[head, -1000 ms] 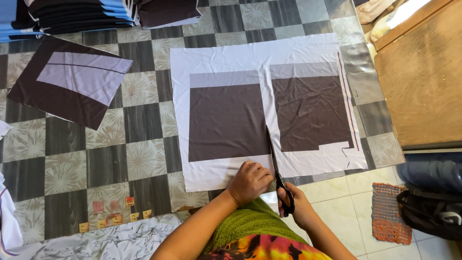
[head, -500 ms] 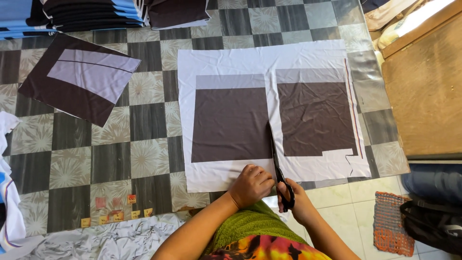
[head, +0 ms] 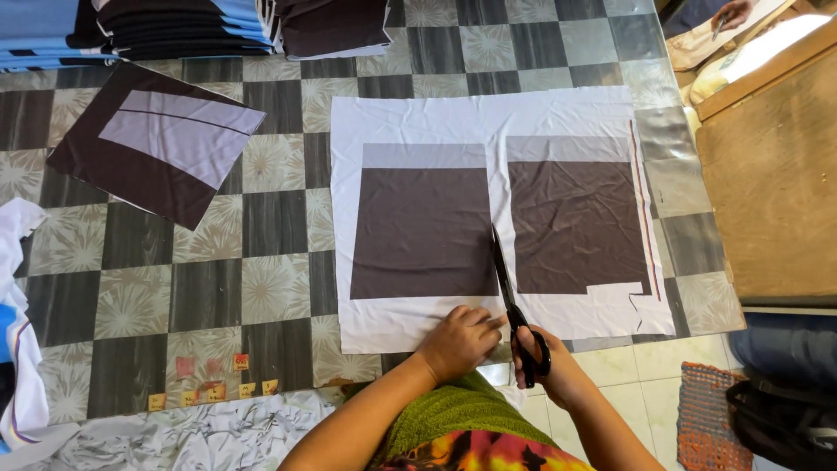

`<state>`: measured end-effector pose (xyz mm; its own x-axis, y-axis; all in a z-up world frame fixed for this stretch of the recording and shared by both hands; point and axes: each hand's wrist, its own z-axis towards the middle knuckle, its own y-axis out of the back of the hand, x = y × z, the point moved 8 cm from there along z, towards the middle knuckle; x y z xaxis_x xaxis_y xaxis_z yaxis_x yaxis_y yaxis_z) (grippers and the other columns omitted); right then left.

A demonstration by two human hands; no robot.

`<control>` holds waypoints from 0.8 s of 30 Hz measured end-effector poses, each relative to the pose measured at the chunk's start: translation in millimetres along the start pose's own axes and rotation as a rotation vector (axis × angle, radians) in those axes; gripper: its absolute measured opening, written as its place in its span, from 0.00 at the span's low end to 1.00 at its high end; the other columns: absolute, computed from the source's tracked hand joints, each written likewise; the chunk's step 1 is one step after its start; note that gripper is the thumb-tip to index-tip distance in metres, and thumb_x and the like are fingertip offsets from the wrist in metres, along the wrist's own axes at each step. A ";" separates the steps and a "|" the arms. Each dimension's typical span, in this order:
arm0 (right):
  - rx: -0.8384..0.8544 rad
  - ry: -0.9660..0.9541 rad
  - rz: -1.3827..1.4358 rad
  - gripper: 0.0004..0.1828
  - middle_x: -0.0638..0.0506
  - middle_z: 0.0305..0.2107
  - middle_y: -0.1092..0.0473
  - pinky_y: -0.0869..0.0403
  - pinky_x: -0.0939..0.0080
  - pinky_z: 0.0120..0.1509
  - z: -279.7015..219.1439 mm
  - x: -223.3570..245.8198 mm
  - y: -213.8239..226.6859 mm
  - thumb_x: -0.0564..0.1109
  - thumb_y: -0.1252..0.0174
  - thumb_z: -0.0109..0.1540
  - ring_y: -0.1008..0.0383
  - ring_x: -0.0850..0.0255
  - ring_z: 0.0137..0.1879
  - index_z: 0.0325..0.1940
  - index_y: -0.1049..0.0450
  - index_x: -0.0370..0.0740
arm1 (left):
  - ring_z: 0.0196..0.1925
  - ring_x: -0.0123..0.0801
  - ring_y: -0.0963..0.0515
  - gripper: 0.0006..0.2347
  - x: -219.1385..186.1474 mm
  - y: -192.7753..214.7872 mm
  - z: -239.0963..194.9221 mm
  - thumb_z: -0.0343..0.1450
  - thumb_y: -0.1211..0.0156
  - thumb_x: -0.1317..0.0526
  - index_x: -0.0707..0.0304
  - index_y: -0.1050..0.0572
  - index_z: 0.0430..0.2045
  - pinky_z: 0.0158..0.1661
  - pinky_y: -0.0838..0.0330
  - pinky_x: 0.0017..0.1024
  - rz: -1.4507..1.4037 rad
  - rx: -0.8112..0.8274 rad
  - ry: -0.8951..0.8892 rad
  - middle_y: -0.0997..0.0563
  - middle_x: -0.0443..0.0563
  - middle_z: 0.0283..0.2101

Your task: The person lays out a large white fabric with brown patterned sections on a tiled floor. Using large scissors, they cut along the marked lines to separate the patterned pieces from the surrounding white fabric. The cut pieces are set aside as the person continues cutting the remaining sections.

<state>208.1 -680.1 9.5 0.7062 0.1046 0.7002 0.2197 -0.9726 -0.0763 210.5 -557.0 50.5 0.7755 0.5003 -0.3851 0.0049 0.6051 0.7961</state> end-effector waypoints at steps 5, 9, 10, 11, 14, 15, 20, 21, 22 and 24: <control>-0.009 0.015 -0.029 0.26 0.45 0.17 0.35 0.38 0.60 0.23 4.0 9.3 -7.8 0.64 0.49 0.56 0.35 0.53 0.16 0.28 0.36 0.36 | 0.42 0.42 0.26 0.04 0.4 -4.9 -5.9 0.63 0.45 0.67 0.64 0.27 0.29 0.39 0.34 0.38 0.008 -0.079 -0.033 0.21 0.52 0.42; -0.028 0.029 -0.008 0.28 0.46 0.17 0.36 0.37 0.59 0.23 6.9 8.0 -9.6 0.65 0.49 0.54 0.36 0.54 0.16 0.32 0.33 0.35 | 0.38 0.40 0.27 0.04 1.1 -5.5 -6.0 0.62 0.45 0.67 0.62 0.28 0.27 0.38 0.34 0.37 -0.002 -0.085 -0.030 0.23 0.50 0.31; -0.028 0.029 -0.008 0.28 0.46 0.17 0.36 0.37 0.59 0.23 8.2 5.4 -9.2 0.65 0.49 0.54 0.36 0.54 0.16 0.32 0.33 0.35 | 0.38 0.40 0.27 0.04 1.2 -4.5 -5.6 0.62 0.45 0.67 0.62 0.28 0.27 0.38 0.34 0.37 -0.002 -0.085 -0.030 0.23 0.50 0.31; -0.033 0.046 -0.002 0.27 0.46 0.17 0.36 0.37 0.59 0.22 9.3 4.0 -8.5 0.65 0.48 0.54 0.37 0.54 0.16 0.31 0.33 0.35 | 0.37 0.40 0.27 0.03 0.9 -3.0 -5.4 0.63 0.45 0.67 0.63 0.28 0.27 0.38 0.35 0.36 0.002 -0.091 -0.032 0.23 0.49 0.30; -0.063 0.058 -0.003 0.28 0.46 0.17 0.37 0.37 0.60 0.21 8.7 2.9 -8.9 0.64 0.48 0.54 0.37 0.55 0.16 0.34 0.32 0.33 | 0.38 0.40 0.27 0.03 0.3 -0.5 -4.7 0.65 0.45 0.66 0.64 0.28 0.28 0.38 0.34 0.36 -0.009 -0.099 -0.032 0.23 0.49 0.30; -0.086 0.055 -0.013 0.30 0.46 0.17 0.37 0.38 0.60 0.21 7.9 3.1 -8.7 0.63 0.47 0.53 0.38 0.55 0.16 0.39 0.31 0.31 | 0.38 0.41 0.26 0.02 0.5 0.2 -4.5 0.66 0.45 0.66 0.64 0.27 0.27 0.39 0.34 0.37 -0.022 -0.100 -0.029 0.22 0.50 0.30; -0.069 0.076 0.043 0.27 0.45 0.16 0.37 0.37 0.60 0.21 11.5 -3.0 -9.7 0.61 0.46 0.54 0.37 0.55 0.15 0.38 0.33 0.31 | 0.36 0.39 0.27 0.03 -0.2 0.4 -5.2 0.67 0.46 0.64 0.62 0.29 0.24 0.38 0.35 0.35 -0.011 -0.111 -0.042 0.24 0.49 0.27; -0.063 0.077 0.029 0.27 0.45 0.16 0.37 0.38 0.60 0.21 9.8 1.4 -12.2 0.63 0.46 0.54 0.37 0.55 0.15 0.33 0.34 0.33 | 0.35 0.39 0.27 0.04 -0.5 -0.1 -5.2 0.68 0.45 0.63 0.61 0.30 0.23 0.37 0.36 0.35 -0.001 -0.108 -0.051 0.24 0.48 0.26; -0.063 0.078 0.030 0.27 0.45 0.16 0.37 0.38 0.60 0.21 12.2 3.1 -11.1 0.63 0.46 0.54 0.37 0.55 0.15 0.33 0.34 0.33 | 0.35 0.39 0.27 0.04 -0.3 -0.5 -5.1 0.68 0.45 0.63 0.61 0.30 0.23 0.37 0.36 0.35 0.000 -0.108 -0.053 0.24 0.48 0.26; -0.037 0.065 0.042 0.26 0.45 0.16 0.36 0.37 0.59 0.21 16.6 4.9 -11.0 0.64 0.48 0.55 0.36 0.53 0.15 0.27 0.37 0.36 | 0.33 0.39 0.29 0.04 -0.9 -1.3 -5.4 0.65 0.43 0.64 0.59 0.31 0.22 0.37 0.36 0.35 -0.004 -0.112 -0.064 0.25 0.47 0.25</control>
